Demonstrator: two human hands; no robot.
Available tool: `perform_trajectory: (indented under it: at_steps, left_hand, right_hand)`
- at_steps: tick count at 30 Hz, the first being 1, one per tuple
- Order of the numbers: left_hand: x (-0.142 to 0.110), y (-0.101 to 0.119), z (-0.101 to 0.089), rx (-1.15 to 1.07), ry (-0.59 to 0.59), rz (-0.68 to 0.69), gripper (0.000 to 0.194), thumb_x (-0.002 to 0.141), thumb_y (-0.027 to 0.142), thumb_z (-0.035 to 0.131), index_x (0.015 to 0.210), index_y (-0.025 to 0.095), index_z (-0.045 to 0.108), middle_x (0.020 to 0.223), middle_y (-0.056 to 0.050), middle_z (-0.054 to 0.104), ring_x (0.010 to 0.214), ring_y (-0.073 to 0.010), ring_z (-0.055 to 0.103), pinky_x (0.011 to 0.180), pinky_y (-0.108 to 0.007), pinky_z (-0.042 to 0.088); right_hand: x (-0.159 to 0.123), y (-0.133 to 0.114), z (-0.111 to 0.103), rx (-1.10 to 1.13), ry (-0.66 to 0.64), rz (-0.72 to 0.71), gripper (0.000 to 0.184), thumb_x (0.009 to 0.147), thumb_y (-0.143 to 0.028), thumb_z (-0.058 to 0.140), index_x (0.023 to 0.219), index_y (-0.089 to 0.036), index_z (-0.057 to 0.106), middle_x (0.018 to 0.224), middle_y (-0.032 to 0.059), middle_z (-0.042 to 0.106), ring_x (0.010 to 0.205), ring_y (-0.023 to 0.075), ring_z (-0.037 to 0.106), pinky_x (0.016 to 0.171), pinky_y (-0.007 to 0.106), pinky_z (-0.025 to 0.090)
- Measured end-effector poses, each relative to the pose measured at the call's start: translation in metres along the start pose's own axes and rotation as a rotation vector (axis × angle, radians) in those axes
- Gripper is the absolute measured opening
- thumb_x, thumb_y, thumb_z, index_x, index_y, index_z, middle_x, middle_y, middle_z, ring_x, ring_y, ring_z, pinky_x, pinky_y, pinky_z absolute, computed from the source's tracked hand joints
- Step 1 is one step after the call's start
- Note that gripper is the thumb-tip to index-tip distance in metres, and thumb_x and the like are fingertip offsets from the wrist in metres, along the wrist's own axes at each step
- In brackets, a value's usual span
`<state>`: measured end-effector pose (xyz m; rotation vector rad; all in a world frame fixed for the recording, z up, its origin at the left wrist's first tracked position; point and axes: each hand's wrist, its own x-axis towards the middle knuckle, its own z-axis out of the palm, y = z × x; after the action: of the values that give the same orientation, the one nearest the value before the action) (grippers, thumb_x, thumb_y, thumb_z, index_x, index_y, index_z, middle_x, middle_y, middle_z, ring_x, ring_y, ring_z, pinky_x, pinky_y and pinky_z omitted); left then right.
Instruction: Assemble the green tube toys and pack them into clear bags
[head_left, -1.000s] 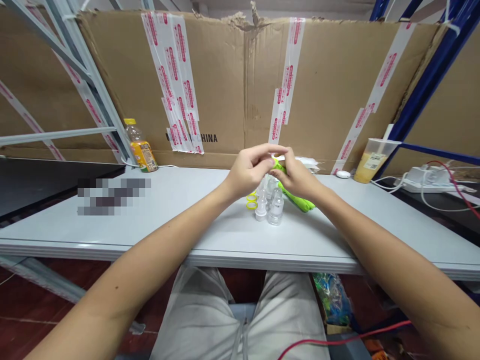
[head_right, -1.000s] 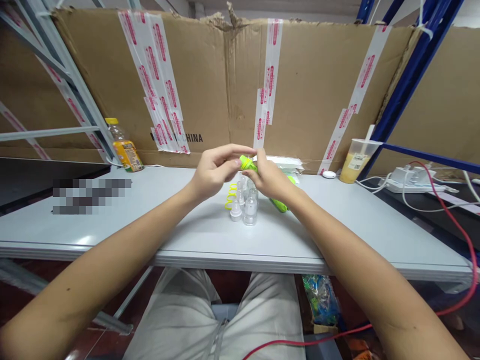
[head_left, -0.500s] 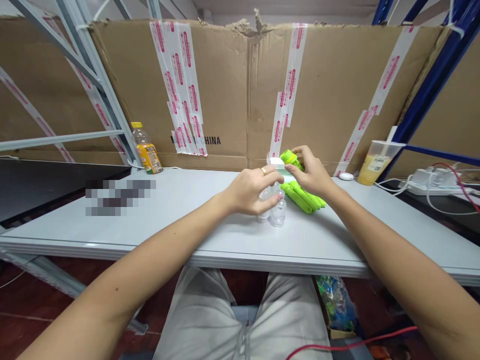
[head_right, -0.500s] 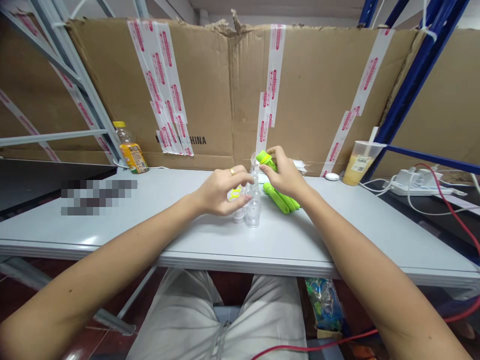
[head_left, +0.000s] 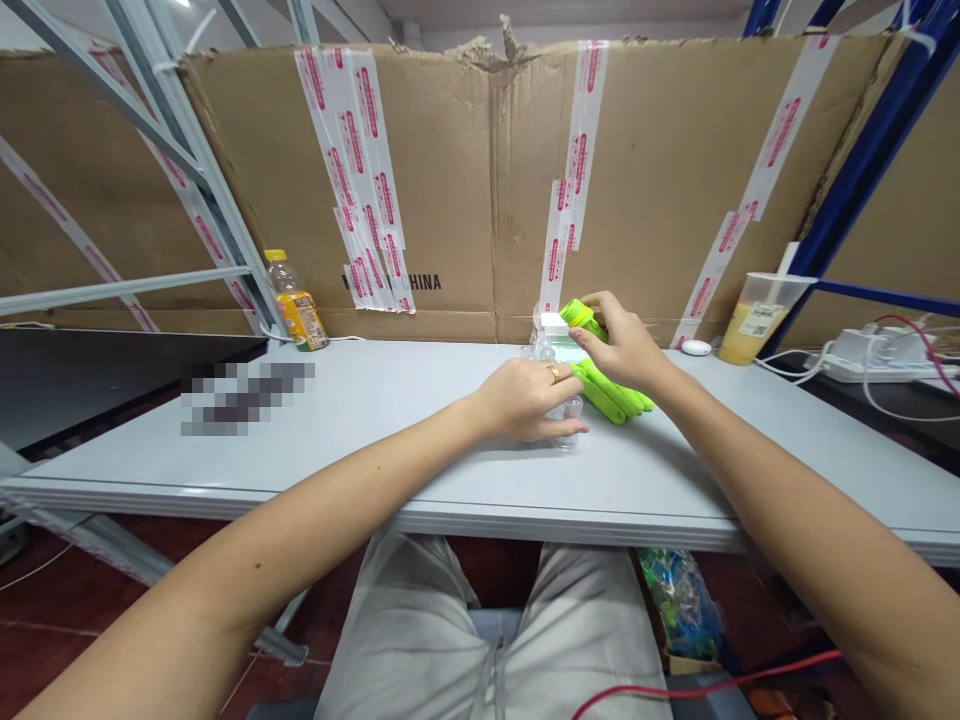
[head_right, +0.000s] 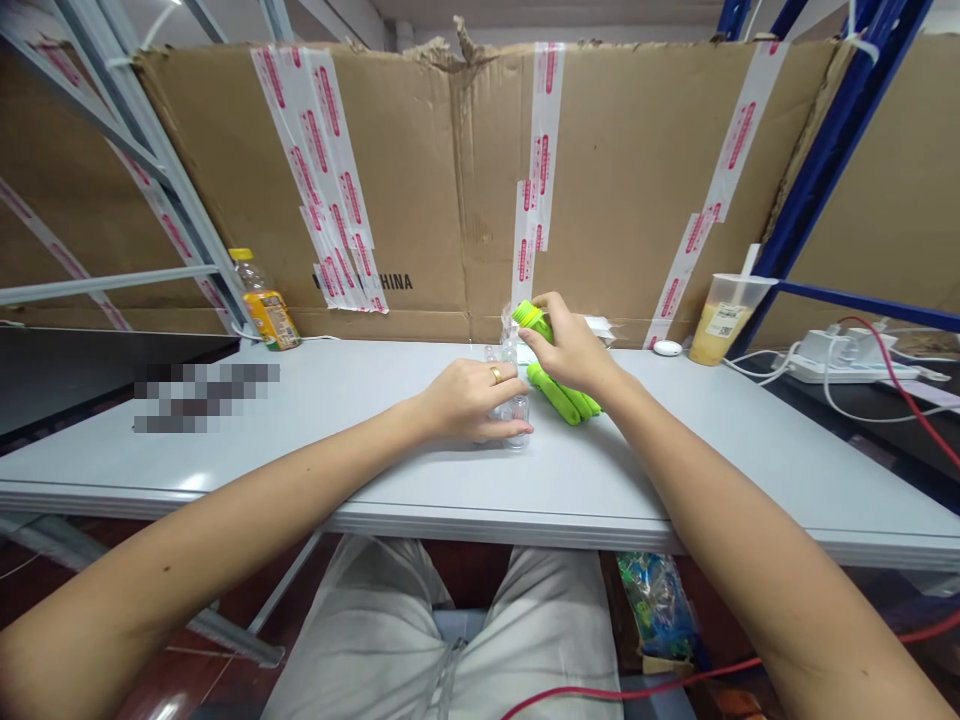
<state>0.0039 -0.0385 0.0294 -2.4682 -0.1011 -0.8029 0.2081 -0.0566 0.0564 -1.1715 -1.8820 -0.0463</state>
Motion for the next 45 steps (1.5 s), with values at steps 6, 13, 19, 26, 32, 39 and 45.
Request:
perform_trajectory:
  at_steps: [6, 13, 19, 26, 32, 39, 45]
  left_hand:
    - [0.000, 0.007, -0.005, 0.049, -0.037, -0.083, 0.030, 0.089, 0.046, 0.055, 0.085, 0.016, 0.061, 0.081, -0.005, 0.064, 0.064, -0.0158, 0.058, 0.053, -0.030, 0.030]
    - [-0.002, 0.011, -0.004, 0.048, -0.045, -0.136, 0.028, 0.083, 0.043, 0.056, 0.090, 0.016, 0.061, 0.085, -0.006, 0.064, 0.067, -0.0183, 0.060, 0.055, -0.032, 0.037]
    - [0.000, 0.005, -0.005, 0.021, 0.254, -0.208, 0.025, 0.087, 0.042, 0.053, 0.091, 0.018, 0.055, 0.080, -0.005, 0.060, 0.071, -0.0180, 0.058, 0.059, -0.031, 0.041]
    - [0.001, -0.019, -0.007, -0.410, 0.483, -0.621, 0.033, 0.089, 0.035, 0.062, 0.117, 0.018, 0.053, 0.108, -0.008, 0.057, 0.081, -0.0138, 0.059, 0.074, -0.030, 0.051]
    - [0.003, -0.018, -0.006, -0.762, 0.394, -0.608, 0.032, 0.092, 0.037, 0.061, 0.118, 0.017, 0.060, 0.107, -0.008, 0.063, 0.091, -0.0157, 0.063, 0.078, -0.028, 0.053]
    - [0.008, -0.014, -0.009, -0.930, 0.440, -0.630, 0.033, 0.089, 0.043, 0.067, 0.109, 0.016, 0.063, 0.104, -0.008, 0.069, 0.090, -0.0164, 0.066, 0.081, -0.029, 0.053]
    - [0.007, -0.015, -0.006, -0.950, 0.449, -0.616, 0.034, 0.090, 0.045, 0.065, 0.108, 0.016, 0.061, 0.103, -0.008, 0.069, 0.091, -0.0170, 0.066, 0.081, -0.030, 0.053]
  right_hand:
    - [0.001, 0.003, 0.002, -0.009, -0.003, -0.022, 0.034, 0.088, -0.041, 0.056, 0.114, -0.019, 0.050, 0.088, 0.0069, 0.069, 0.070, 0.0225, 0.059, 0.066, 0.034, 0.042]
    - [0.000, 0.006, 0.004, -0.034, -0.016, -0.033, 0.036, 0.089, -0.042, 0.055, 0.116, -0.019, 0.051, 0.090, 0.0080, 0.070, 0.071, 0.0228, 0.060, 0.066, 0.034, 0.043]
    - [-0.001, 0.006, 0.002, -0.115, -0.053, -0.103, 0.037, 0.091, -0.040, 0.054, 0.122, -0.019, 0.049, 0.087, 0.0071, 0.070, 0.071, 0.0237, 0.061, 0.067, 0.033, 0.041]
    - [-0.005, -0.009, 0.002, -0.313, -0.081, -0.299, 0.039, 0.091, -0.037, 0.054, 0.126, -0.019, 0.050, 0.087, 0.0077, 0.070, 0.071, 0.0244, 0.062, 0.062, 0.030, 0.036]
    - [-0.007, -0.019, 0.003, -0.341, -0.056, -0.338, 0.038, 0.096, -0.043, 0.047, 0.123, -0.017, 0.053, 0.087, 0.0079, 0.071, 0.069, 0.0233, 0.061, 0.060, 0.030, 0.035]
    - [-0.008, -0.020, 0.002, -0.350, -0.033, -0.307, 0.034, 0.088, -0.033, 0.051, 0.117, -0.016, 0.056, 0.077, 0.0057, 0.067, 0.065, 0.0232, 0.060, 0.058, 0.030, 0.034]
    - [-0.008, -0.022, 0.002, -0.365, -0.011, -0.328, 0.036, 0.088, -0.039, 0.052, 0.116, -0.017, 0.057, 0.079, 0.0059, 0.069, 0.066, 0.0236, 0.060, 0.059, 0.031, 0.034]
